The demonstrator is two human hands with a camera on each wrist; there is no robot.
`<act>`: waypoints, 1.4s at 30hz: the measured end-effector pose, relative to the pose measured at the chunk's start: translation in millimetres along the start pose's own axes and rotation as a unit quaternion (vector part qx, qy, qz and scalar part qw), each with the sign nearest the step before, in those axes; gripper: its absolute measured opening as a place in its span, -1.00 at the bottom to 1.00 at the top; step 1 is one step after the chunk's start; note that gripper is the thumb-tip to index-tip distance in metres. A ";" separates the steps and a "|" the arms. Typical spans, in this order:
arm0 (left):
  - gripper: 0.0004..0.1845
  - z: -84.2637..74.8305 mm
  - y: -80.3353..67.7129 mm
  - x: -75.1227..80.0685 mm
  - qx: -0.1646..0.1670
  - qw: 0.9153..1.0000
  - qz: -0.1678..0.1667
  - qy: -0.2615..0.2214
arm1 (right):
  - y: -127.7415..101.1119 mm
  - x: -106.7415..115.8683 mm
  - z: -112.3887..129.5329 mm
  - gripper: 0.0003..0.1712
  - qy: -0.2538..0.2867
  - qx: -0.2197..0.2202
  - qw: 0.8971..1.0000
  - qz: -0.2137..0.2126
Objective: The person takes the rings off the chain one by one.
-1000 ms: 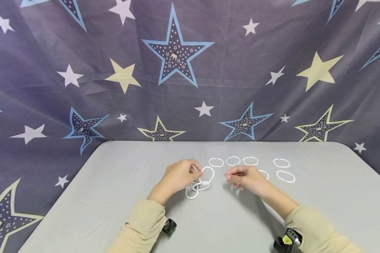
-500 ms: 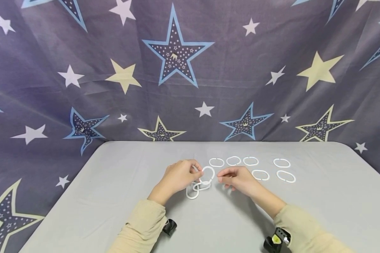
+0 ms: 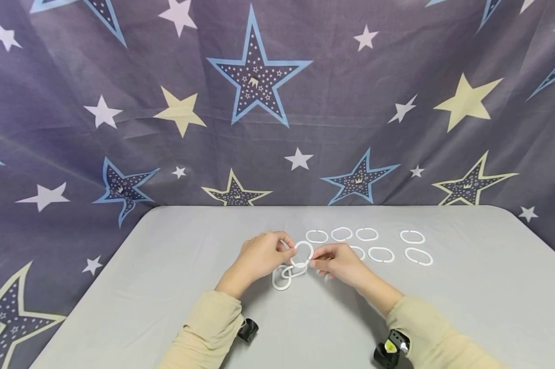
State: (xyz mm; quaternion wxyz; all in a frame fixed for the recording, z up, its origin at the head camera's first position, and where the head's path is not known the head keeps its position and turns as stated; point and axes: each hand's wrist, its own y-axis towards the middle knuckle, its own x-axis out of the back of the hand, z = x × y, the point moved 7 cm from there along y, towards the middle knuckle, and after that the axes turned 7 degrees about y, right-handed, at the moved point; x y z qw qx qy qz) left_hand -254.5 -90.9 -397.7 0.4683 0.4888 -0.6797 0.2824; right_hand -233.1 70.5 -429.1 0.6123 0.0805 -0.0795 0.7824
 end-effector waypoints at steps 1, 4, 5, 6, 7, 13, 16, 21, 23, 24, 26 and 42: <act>-0.88 0.1 0.0 0.1 0.000 1.000 0.000 -0.001 | 0.6 -0.7 -0.6 -0.80 0.000 0.000 1.000 0.001; -0.88 0.2 0.1 0.1 0.000 1.000 0.000 0.000 | 1.7 -2.5 -2.3 -0.81 0.001 0.001 1.000 0.002; -0.88 0.2 0.1 0.1 0.000 1.000 0.001 0.000 | 2.0 -3.0 -2.9 -0.81 0.002 0.002 1.000 0.002; -0.88 0.1 0.0 0.2 0.000 1.000 0.001 0.000 | 2.0 -3.8 -3.4 -0.81 0.003 0.003 1.000 0.004; -0.88 0.2 0.0 0.1 0.001 1.000 0.001 0.000 | 1.8 -4.7 -3.5 -0.81 0.004 0.004 1.000 0.006; -0.89 -0.2 -0.5 0.8 -0.001 1.000 0.002 0.002 | 0.5 -10.1 -4.4 -0.79 0.014 0.017 1.000 0.018; -0.89 -0.4 -0.9 1.1 -0.004 1.000 0.002 0.000 | 0.4 -12.5 -5.0 -0.79 0.021 0.018 0.999 0.020; -0.91 -0.1 -1.6 0.4 -0.009 1.000 0.002 -0.009 | 0.8 -15.6 -7.1 -0.82 0.034 0.010 0.999 0.024; -0.91 0.4 -1.4 -0.2 -0.011 1.000 0.001 -0.011 | 0.8 -16.5 -7.1 -0.83 0.037 0.009 0.999 0.026; -0.91 0.5 -1.3 -0.2 -0.011 1.000 0.000 -0.011 | 0.8 -16.9 -6.9 -0.83 0.038 0.010 0.999 0.027; -0.91 0.8 -1.0 -0.3 -0.010 1.000 -0.001 -0.010 | 0.4 -18.1 -5.8 -0.82 0.042 0.012 0.999 0.029; -0.89 0.6 -1.2 1.2 -0.003 1.000 0.000 -0.007 | 2.0 -21.2 -6.0 -0.87 0.022 0.021 0.999 0.036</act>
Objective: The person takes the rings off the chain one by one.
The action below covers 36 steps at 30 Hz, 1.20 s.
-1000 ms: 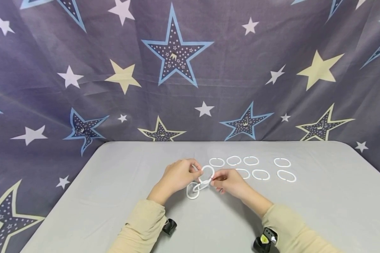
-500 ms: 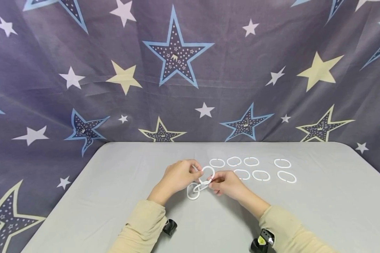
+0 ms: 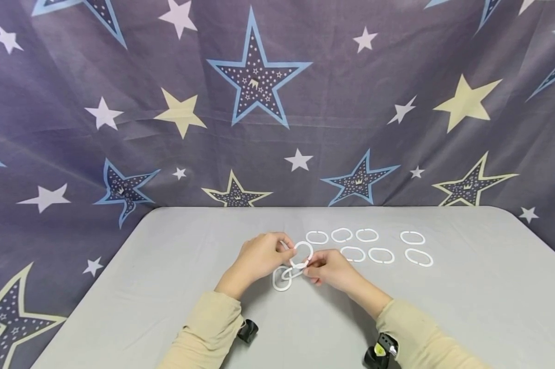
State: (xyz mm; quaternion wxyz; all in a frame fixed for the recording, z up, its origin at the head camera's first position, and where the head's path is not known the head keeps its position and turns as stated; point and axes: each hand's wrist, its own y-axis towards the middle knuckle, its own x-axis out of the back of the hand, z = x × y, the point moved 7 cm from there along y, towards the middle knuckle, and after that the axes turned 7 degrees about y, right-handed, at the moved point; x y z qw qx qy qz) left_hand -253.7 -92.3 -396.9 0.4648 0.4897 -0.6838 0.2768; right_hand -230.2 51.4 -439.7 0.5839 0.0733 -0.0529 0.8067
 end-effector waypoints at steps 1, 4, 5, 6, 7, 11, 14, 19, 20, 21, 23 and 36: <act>-0.89 0.4 0.0 -0.1 0.000 1.000 0.000 0.000 | 0.3 -0.4 0.2 -0.88 -0.006 0.002 1.000 0.001; -0.90 1.2 -0.2 0.3 0.002 1.000 -0.003 0.001 | 0.7 -1.2 1.1 -0.92 -0.023 0.007 1.000 0.001; -0.90 1.5 -0.1 0.4 0.003 1.000 -0.004 0.002 | 0.8 -1.2 1.1 -0.92 -0.027 0.007 1.000 0.000; -0.91 1.8 -0.1 0.6 0.005 1.000 -0.004 0.002 | 0.9 -1.1 1.1 -0.92 -0.030 0.007 1.000 -0.001; -0.91 2.1 -0.2 0.8 0.006 1.000 -0.005 0.002 | 0.9 -1.0 0.9 -0.92 -0.030 0.006 1.000 -0.002; -0.92 2.3 -0.4 1.3 0.006 1.000 -0.007 0.002 | 0.8 -0.2 -0.3 -0.91 -0.024 0.002 1.000 -0.007; -0.92 2.0 -0.6 1.1 0.004 1.000 -0.005 -0.001 | 0.3 0.0 -0.3 -0.89 -0.018 0.000 1.000 -0.008; -0.91 1.0 -0.7 0.9 0.001 1.000 -0.003 -0.001 | -0.7 0.2 0.7 -0.87 -0.012 -0.002 1.000 -0.007; -0.91 0.8 -0.7 1.1 0.001 1.000 -0.003 -0.002 | -0.8 0.4 0.8 -0.87 -0.011 -0.002 1.000 -0.007; -0.91 0.7 -0.8 1.4 0.000 1.000 -0.003 -0.001 | -0.8 0.6 0.9 -0.87 -0.009 -0.002 1.000 -0.008; -0.91 0.9 -0.7 1.9 -0.001 1.000 -0.005 -0.002 | -0.9 1.3 0.9 -0.86 -0.006 -0.003 1.000 -0.009; -0.91 6.1 0.3 7.0 -0.007 1.000 -0.008 -0.015 | -1.1 4.2 -1.2 -0.78 0.011 -0.020 0.999 -0.028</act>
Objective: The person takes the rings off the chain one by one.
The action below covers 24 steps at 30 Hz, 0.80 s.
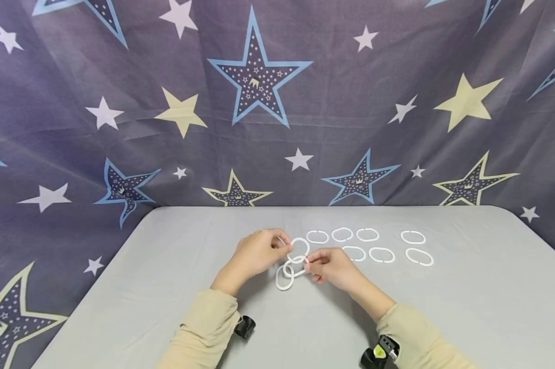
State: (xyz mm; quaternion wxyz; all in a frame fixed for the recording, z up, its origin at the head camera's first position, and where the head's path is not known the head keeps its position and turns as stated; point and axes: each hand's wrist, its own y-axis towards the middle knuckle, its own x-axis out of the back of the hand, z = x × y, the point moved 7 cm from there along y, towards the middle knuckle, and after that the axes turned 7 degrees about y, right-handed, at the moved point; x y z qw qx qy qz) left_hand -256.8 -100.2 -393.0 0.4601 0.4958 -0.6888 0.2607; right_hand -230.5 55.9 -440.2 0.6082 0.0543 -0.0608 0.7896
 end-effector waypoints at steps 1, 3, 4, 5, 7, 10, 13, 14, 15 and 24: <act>-0.91 0.7 0.4 0.5 -0.001 1.000 -0.002 0.001 | 0.3 0.5 -0.3 -0.77 0.002 -0.001 1.000 -0.003; -0.93 1.7 0.8 1.4 -0.001 1.000 -0.008 0.002 | 1.1 1.9 -0.9 -0.77 0.007 -0.003 1.000 -0.006; -0.93 2.0 1.0 1.9 -0.002 1.000 -0.010 0.002 | 1.3 2.6 -1.3 -0.78 0.011 -0.004 1.000 -0.008; -0.94 2.6 1.4 2.1 -0.003 1.000 -0.012 0.003 | 1.5 3.2 -1.7 -0.78 0.014 -0.005 1.000 -0.008; -0.94 3.0 1.6 2.8 -0.003 1.000 -0.015 0.004 | 1.9 4.3 -2.9 -0.78 0.021 -0.008 1.000 -0.008; -0.95 3.0 1.9 3.8 -0.005 1.000 -0.018 0.005 | 1.9 4.5 -3.9 -0.76 0.028 -0.007 1.000 -0.002; -0.95 2.8 1.9 5.1 -0.005 1.000 -0.021 0.004 | 1.8 4.9 -5.2 -0.75 0.036 -0.010 0.999 -0.002; -0.95 3.0 2.2 5.2 -0.007 1.000 -0.022 0.005 | 1.8 5.0 -5.5 -0.74 0.038 -0.012 0.999 -0.001; -0.94 3.0 2.3 5.5 -0.007 1.000 -0.023 0.005 | 1.6 5.3 -5.7 -0.74 0.040 -0.015 0.999 -0.003; -0.94 4.4 1.6 6.6 -0.015 0.999 -0.027 0.007 | 2.4 6.2 -8.3 -0.73 0.047 -0.025 0.999 0.003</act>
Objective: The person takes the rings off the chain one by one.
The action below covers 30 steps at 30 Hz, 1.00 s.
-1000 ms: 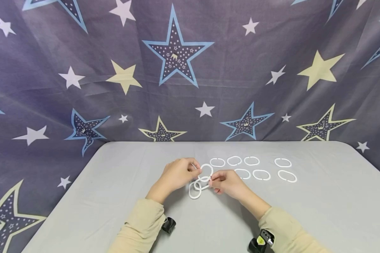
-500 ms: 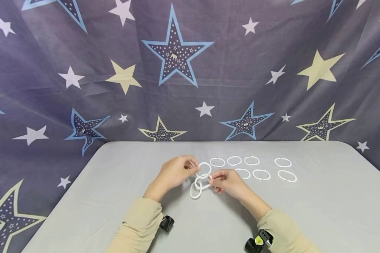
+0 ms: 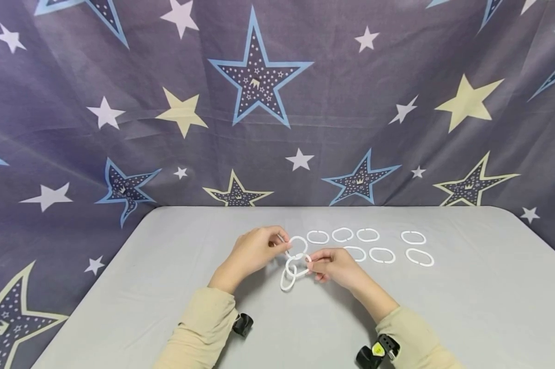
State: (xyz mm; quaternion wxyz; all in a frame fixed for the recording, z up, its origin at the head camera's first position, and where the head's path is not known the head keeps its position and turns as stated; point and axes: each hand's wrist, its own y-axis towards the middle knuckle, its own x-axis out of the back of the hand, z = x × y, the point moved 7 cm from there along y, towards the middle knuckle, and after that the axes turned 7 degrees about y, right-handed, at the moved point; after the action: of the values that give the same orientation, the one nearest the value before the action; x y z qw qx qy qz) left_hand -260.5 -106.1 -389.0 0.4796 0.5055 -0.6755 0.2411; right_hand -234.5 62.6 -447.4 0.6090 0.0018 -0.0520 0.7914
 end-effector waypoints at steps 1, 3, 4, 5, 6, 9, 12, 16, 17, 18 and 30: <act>-0.94 0.3 0.0 -0.3 -0.001 1.000 0.001 0.001 | 0.1 0.0 -0.2 -0.73 0.002 0.000 1.000 0.001; -0.94 1.0 0.1 -1.1 -0.003 1.000 0.003 0.004 | 0.2 0.0 -0.6 -0.74 0.005 -0.002 1.000 0.003; -0.94 1.3 0.1 -1.6 -0.005 1.000 0.005 0.006 | 0.2 0.0 -0.9 -0.73 0.007 -0.003 1.000 0.003; -0.94 1.7 0.1 -2.3 -0.006 1.000 0.007 0.007 | 0.1 0.0 -1.0 -0.73 0.009 -0.003 1.000 0.003; -0.94 1.9 0.0 -2.8 -0.007 1.000 0.010 0.008 | -0.1 0.0 -1.0 -0.73 0.010 -0.003 1.000 0.003; -0.94 2.8 -0.1 -4.4 -0.009 1.000 0.016 0.011 | -0.3 0.3 -1.4 -0.73 0.012 -0.006 1.000 0.001; -0.94 4.2 -0.2 -4.8 -0.008 1.000 0.019 0.017 | -0.4 -0.1 -1.9 -0.73 0.014 -0.010 1.000 -0.002; -0.94 6.3 -0.2 -5.3 -0.007 0.999 0.023 0.025 | -0.6 -1.1 -2.5 -0.73 0.018 -0.015 1.000 -0.005; -0.94 6.8 -0.2 -5.8 -0.007 0.999 0.026 0.025 | -0.7 -1.1 -2.6 -0.72 0.018 -0.015 1.000 -0.006; -0.93 7.2 -0.2 -6.1 -0.006 0.999 0.028 0.025 | -0.9 -0.9 -2.7 -0.72 0.018 -0.016 1.000 -0.006; -0.94 11.3 -0.5 -9.4 -0.014 0.999 0.039 0.025 | 1.2 1.4 -5.8 -0.70 0.019 -0.008 1.000 -0.002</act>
State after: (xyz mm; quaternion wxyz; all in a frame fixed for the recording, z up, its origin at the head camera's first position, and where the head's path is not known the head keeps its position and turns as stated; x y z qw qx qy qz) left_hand -264.4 -111.2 -402.3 0.4934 0.4659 -0.6860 0.2627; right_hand -235.6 64.2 -453.2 0.6117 -0.0181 -0.0468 0.7895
